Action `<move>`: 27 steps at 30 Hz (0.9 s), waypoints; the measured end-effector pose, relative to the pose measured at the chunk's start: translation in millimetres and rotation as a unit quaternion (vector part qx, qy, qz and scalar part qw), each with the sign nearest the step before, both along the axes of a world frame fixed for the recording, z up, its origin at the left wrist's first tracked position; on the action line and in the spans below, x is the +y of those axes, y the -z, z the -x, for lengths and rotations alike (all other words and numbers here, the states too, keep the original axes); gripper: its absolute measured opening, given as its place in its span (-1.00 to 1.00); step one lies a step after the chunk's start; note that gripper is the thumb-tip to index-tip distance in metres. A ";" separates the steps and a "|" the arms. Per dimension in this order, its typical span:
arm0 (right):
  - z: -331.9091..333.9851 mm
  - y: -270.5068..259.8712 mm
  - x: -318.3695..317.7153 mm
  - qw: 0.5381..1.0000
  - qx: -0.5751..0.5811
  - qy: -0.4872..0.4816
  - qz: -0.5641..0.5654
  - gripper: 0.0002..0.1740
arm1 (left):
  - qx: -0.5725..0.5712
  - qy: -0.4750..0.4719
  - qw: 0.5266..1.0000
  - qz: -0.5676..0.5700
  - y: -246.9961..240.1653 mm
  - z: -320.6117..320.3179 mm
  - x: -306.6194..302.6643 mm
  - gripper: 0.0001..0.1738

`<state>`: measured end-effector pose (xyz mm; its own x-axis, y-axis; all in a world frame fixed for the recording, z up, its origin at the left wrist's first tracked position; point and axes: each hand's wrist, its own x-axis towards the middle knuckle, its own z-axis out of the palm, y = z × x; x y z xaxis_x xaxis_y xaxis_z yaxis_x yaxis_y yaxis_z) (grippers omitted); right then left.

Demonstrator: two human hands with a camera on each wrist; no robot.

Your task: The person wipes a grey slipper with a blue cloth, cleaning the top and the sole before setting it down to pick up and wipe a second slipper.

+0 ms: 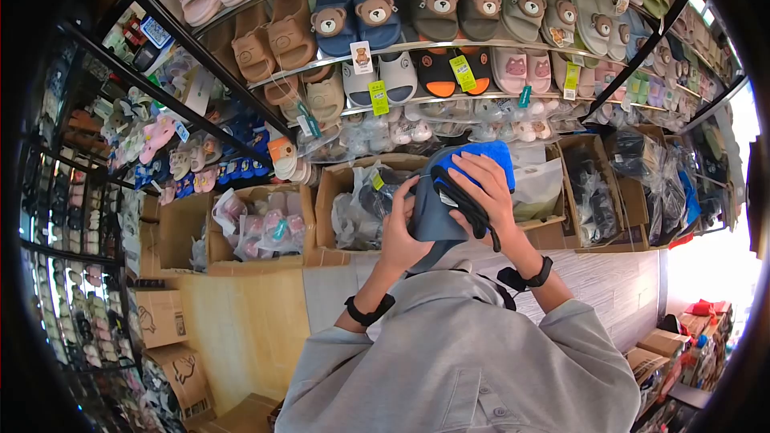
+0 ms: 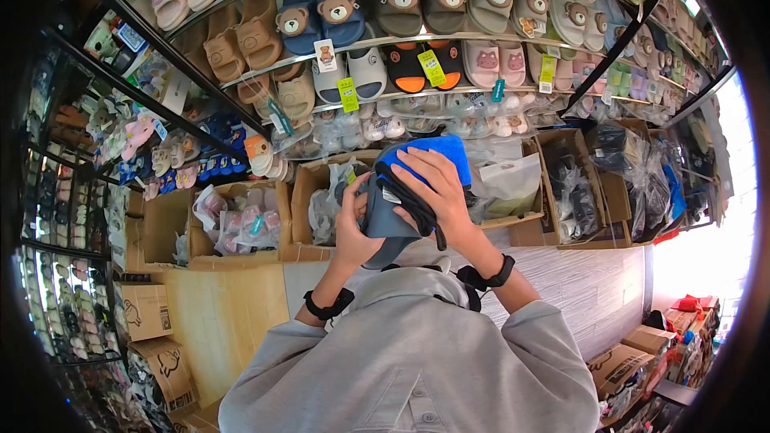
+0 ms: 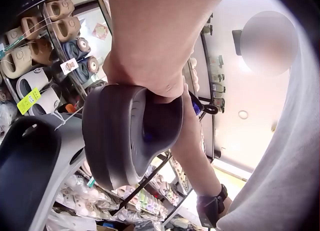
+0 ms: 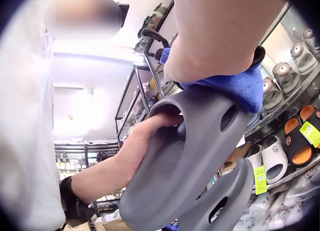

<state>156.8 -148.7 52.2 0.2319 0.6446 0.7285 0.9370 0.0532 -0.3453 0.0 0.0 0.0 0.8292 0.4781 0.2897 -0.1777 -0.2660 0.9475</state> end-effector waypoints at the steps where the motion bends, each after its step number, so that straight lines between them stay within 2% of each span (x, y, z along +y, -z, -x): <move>1: 2.7 -2.3 0.4 1.000 0.002 -0.002 0.001 -0.30 | 0.000 -0.003 1.000 0.004 1.0 0.5 0.1 0.05; 8: -3.0 -2.2 4.7 0.999 0.030 -0.021 -0.011 -0.29 | -0.015 -0.026 0.999 0.017 -0.9 1.7 -1.0 0.00; 11: 3.6 -2.6 8.6 0.998 0.060 0.010 0.000 -0.34 | -0.006 -0.033 0.999 0.025 -0.3 5.6 -1.6 -0.02; 15: 18.4 -11.8 5.5 0.999 -0.010 -0.011 0.039 -0.24 | -0.009 -0.036 0.999 0.034 3.5 7.0 -1.6 0.00; 20: 21.6 -12.6 0.5 0.993 -0.046 -0.092 0.055 -0.23 | -0.024 -0.045 0.999 0.010 1.2 13.6 0.9 -0.01; 27: 5.2 -8.8 11.2 1.000 0.006 -0.011 0.014 -0.23 | -0.011 -0.056 0.998 0.032 7.4 12.1 3.6 -0.06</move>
